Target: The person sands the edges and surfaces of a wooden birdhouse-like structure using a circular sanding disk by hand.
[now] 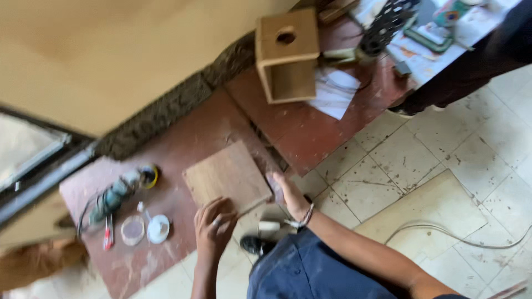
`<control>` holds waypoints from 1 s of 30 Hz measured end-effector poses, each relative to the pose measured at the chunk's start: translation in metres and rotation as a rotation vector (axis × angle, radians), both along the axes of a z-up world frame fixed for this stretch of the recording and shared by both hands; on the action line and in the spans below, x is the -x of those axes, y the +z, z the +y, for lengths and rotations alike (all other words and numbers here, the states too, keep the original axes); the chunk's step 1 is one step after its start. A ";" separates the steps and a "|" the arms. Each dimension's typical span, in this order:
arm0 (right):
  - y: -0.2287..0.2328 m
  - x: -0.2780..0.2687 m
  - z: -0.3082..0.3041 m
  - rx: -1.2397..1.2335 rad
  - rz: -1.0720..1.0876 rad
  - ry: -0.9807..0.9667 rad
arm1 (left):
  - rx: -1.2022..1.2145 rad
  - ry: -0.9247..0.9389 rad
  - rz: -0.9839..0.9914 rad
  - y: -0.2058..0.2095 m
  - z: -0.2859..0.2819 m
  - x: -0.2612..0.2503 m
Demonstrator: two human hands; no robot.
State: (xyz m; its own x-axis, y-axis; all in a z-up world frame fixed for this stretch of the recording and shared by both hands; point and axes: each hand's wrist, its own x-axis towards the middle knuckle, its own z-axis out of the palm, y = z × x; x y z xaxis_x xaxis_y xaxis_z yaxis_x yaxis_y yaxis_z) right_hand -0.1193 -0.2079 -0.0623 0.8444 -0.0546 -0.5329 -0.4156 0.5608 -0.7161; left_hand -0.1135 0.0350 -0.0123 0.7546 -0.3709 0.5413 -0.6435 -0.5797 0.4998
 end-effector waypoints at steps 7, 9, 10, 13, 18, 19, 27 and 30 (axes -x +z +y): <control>0.010 0.026 -0.014 0.470 -0.114 0.178 | -0.352 0.134 0.122 -0.005 0.000 -0.023; 0.028 0.028 -0.002 0.570 -0.149 0.162 | -0.452 0.239 0.285 -0.002 -0.002 -0.044; 0.017 0.024 -0.005 0.573 -0.150 0.153 | -0.451 0.232 0.279 -0.002 -0.009 -0.065; 0.001 0.031 0.000 0.588 -0.207 0.119 | -0.428 0.413 0.320 -0.009 -0.014 -0.101; 0.012 0.024 0.001 0.968 -0.388 0.064 | -0.510 0.607 0.041 -0.032 -0.018 -0.132; 0.007 0.021 0.003 0.959 -0.401 0.094 | -0.513 0.638 0.052 -0.031 -0.019 -0.131; 0.026 -0.106 0.009 1.147 -0.601 0.117 | -0.553 0.694 0.016 -0.031 -0.030 -0.132; -0.005 -0.140 0.001 1.149 -0.518 0.195 | -0.479 0.709 0.147 -0.023 -0.029 -0.133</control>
